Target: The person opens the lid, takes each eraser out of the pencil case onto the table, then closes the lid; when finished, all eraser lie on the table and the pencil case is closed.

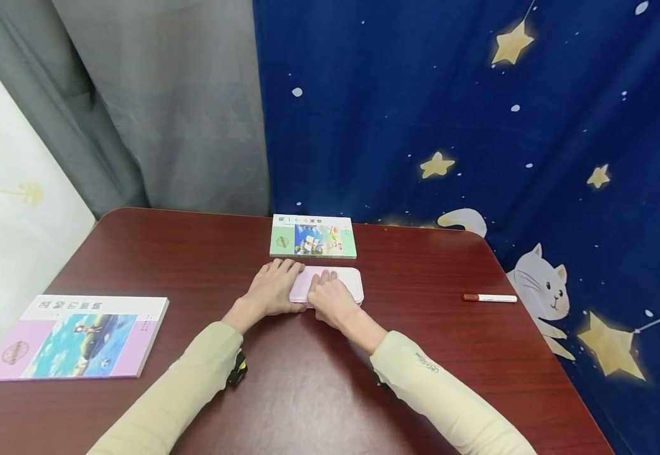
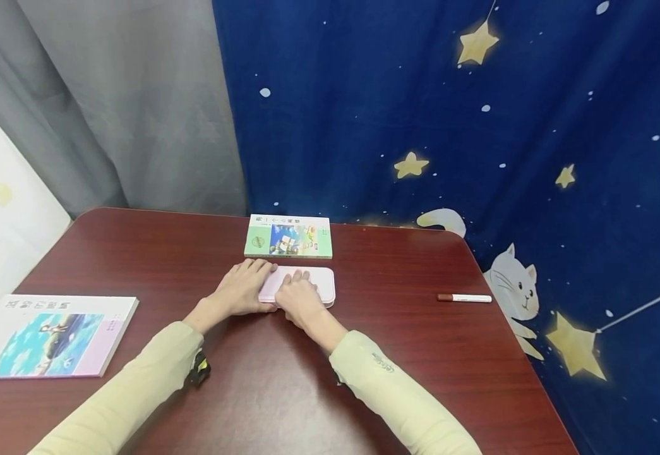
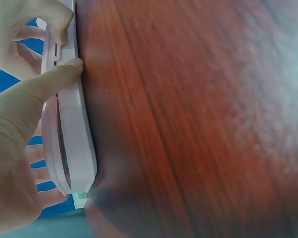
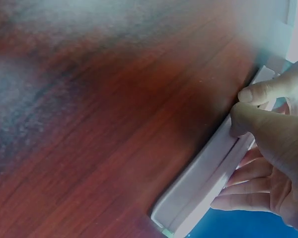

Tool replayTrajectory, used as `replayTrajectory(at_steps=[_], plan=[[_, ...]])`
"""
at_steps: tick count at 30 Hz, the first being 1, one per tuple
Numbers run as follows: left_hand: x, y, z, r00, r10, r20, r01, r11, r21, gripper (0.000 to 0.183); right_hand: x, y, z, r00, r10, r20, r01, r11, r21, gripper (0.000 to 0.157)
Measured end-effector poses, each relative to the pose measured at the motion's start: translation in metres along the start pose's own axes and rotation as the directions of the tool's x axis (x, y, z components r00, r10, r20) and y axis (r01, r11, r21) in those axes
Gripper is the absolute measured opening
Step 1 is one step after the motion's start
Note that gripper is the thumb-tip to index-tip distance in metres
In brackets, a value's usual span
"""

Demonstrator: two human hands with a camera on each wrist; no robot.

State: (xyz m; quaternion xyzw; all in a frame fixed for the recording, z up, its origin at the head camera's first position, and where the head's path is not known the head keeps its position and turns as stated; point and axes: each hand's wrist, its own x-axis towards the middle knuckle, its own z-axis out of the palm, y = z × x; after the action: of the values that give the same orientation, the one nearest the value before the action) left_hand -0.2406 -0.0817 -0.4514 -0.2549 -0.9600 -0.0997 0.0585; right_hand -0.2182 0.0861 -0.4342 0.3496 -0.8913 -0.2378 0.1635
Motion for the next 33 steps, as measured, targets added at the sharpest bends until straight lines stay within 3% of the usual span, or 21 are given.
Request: replayTrajectory(at_steps=[7, 10, 17, 23, 29, 33], plan=[[-0.004, -0.001, -0.001, 1.0, -0.001, 0.015, 0.001, 1.0, -0.001, 0.088, -0.009, 0.003, 0.001, 0.991, 0.072, -0.109, -0.06, 0.992, 0.107, 0.041], [-0.007, -0.003, -0.001, 1.0, 0.008, 0.017, -0.008, 1.0, -0.026, 0.091, -0.014, 0.006, 0.003, 0.987, 0.104, -0.119, -0.08, 0.978, 0.191, 0.042], [-0.014, -0.009, -0.001, 0.999, 0.045, -0.028, -0.048, 0.992, -0.12, 0.088, -0.028, 0.02, 0.013, 0.991, 0.112, -0.069, -0.073, 0.902, 0.425, 0.056], [-0.024, -0.014, 0.002, 0.996, 0.017, -0.091, -0.037, 0.975, -0.219, 0.08, -0.04, 0.036, 0.026, 0.988, 0.098, -0.118, -0.016, 0.831, 0.556, 0.051], [-0.029, -0.02, 0.0, 0.995, -0.04, -0.089, 0.004, 0.926, -0.377, 0.073, -0.05, 0.049, 0.038, 0.972, 0.174, -0.156, -0.039, 0.78, 0.624, 0.05], [-0.029, -0.027, -0.004, 0.995, -0.08, -0.061, 0.04, 0.872, -0.488, 0.074, -0.054, 0.058, 0.042, 0.962, 0.254, -0.099, -0.113, 0.701, 0.704, 0.053]])
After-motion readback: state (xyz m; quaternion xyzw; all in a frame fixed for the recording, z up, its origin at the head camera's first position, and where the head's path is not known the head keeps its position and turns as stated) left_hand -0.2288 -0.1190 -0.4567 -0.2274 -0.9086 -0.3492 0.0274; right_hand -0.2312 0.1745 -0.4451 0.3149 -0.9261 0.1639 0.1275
